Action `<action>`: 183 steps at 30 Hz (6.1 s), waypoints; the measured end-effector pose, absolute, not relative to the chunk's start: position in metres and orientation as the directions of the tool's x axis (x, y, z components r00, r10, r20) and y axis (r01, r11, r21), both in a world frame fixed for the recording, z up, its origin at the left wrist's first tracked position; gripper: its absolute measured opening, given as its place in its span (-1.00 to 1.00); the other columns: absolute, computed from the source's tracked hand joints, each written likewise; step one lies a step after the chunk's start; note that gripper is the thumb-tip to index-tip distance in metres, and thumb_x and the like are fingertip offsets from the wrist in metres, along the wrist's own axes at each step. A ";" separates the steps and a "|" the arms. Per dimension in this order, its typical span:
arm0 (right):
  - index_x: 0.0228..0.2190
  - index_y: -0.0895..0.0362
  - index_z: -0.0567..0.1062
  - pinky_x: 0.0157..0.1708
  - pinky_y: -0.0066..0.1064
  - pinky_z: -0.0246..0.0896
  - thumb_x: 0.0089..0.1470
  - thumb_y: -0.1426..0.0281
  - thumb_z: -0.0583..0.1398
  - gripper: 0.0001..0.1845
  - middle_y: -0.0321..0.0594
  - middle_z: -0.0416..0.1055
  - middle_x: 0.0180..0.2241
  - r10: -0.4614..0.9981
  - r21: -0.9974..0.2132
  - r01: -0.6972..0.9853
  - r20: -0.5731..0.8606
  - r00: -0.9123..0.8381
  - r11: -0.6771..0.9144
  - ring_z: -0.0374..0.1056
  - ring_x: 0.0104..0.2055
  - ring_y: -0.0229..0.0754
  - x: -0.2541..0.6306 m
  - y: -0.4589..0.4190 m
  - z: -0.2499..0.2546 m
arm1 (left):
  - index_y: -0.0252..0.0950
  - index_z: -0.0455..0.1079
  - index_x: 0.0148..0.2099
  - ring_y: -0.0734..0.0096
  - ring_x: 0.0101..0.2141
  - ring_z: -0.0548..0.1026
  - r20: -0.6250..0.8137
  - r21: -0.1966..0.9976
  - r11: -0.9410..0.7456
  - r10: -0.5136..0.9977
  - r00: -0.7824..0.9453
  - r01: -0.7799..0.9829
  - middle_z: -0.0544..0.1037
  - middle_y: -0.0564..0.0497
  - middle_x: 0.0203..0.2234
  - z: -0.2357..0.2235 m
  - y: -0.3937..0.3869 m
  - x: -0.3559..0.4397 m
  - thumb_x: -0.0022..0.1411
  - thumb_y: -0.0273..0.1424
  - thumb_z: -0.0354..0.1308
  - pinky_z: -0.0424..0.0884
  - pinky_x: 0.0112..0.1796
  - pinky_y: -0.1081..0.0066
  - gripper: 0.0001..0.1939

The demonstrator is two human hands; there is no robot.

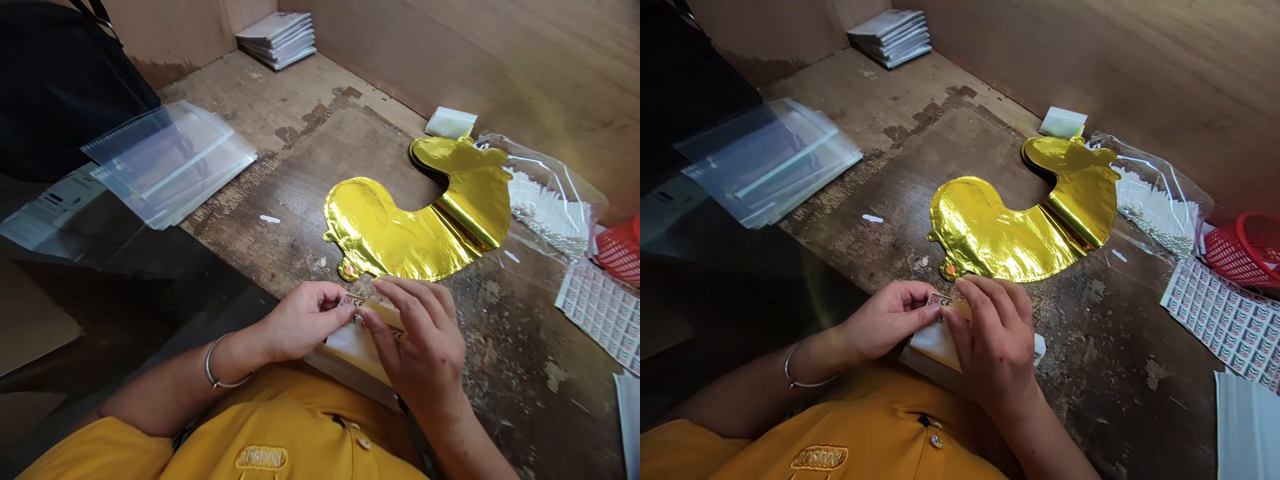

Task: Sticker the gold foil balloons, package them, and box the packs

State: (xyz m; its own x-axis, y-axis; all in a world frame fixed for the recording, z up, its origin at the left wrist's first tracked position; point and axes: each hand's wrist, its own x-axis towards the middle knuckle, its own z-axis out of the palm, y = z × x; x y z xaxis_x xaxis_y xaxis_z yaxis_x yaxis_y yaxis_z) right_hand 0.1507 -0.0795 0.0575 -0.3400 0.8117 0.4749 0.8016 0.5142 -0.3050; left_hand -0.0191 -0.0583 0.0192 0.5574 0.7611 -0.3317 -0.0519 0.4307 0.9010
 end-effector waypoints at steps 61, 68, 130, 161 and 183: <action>-0.15 0.06 0.49 -0.27 -0.40 0.38 0.15 0.30 0.24 -0.79 -0.24 0.53 -0.28 0.969 -0.633 0.742 0.059 -0.239 0.222 0.45 -0.28 -0.22 0.164 -0.085 0.056 | -0.37 0.36 -0.46 0.56 -0.51 0.25 -0.199 0.980 0.191 0.876 0.440 0.062 0.33 0.11 -0.59 0.015 -0.064 -0.017 0.26 -0.27 0.09 0.16 -0.49 0.54 -0.69; -0.20 0.07 0.52 -0.23 -0.40 0.37 0.13 0.33 0.25 -0.83 -0.22 0.51 -0.27 0.974 -0.658 0.725 0.053 -0.222 0.201 0.43 -0.23 -0.22 0.167 -0.084 0.053 | -0.37 0.46 -0.34 0.52 -0.43 0.35 -0.133 0.991 0.117 0.877 0.462 0.065 0.47 0.07 -0.50 0.016 -0.067 -0.018 0.31 -0.34 0.06 0.25 -0.38 0.54 -0.75; -0.54 0.10 0.53 -0.26 -0.25 0.20 0.04 0.31 0.23 -0.82 -0.23 0.44 -0.45 1.000 -0.710 0.704 0.027 -0.002 0.020 0.33 -0.33 -0.16 0.170 -0.006 0.014 | -0.36 0.36 -0.06 0.14 0.19 0.34 0.234 0.594 -0.699 0.624 0.746 0.398 0.47 -0.20 0.10 -0.009 -0.028 -0.037 0.33 -0.50 -0.02 -0.02 0.27 -0.14 -0.81; -0.51 0.07 0.53 -0.23 -0.25 0.17 0.07 0.34 0.24 -0.85 -0.23 0.46 -0.43 0.989 -0.579 0.806 0.135 -0.060 0.128 0.30 -0.28 -0.12 0.166 -0.012 0.005 | -0.36 0.38 -0.05 0.14 0.20 0.34 0.237 0.603 -0.693 0.628 0.741 0.395 0.49 -0.17 0.09 -0.008 -0.028 -0.038 0.31 -0.52 0.00 -0.02 0.26 -0.14 -0.79; -0.03 0.20 0.49 0.04 -0.22 0.34 0.19 0.53 0.11 -0.68 -0.05 0.48 0.03 0.697 -0.208 0.666 0.215 -0.684 0.717 0.37 0.02 -0.06 0.187 -0.022 0.012 | -0.33 0.41 -0.28 0.20 -0.02 0.44 0.255 0.633 -0.634 0.713 0.654 0.444 0.47 -0.16 -0.10 0.001 -0.030 -0.043 0.22 -0.47 0.09 0.25 0.17 0.09 -0.92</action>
State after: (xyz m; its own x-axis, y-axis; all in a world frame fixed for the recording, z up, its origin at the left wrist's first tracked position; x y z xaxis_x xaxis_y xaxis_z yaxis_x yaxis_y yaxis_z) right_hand 0.1869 -0.0219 0.0115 -0.6837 0.6974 0.2148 0.6658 0.7167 -0.2077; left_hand -0.0434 -0.0298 0.0012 0.6537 0.7126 0.2546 0.4443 -0.6338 0.6331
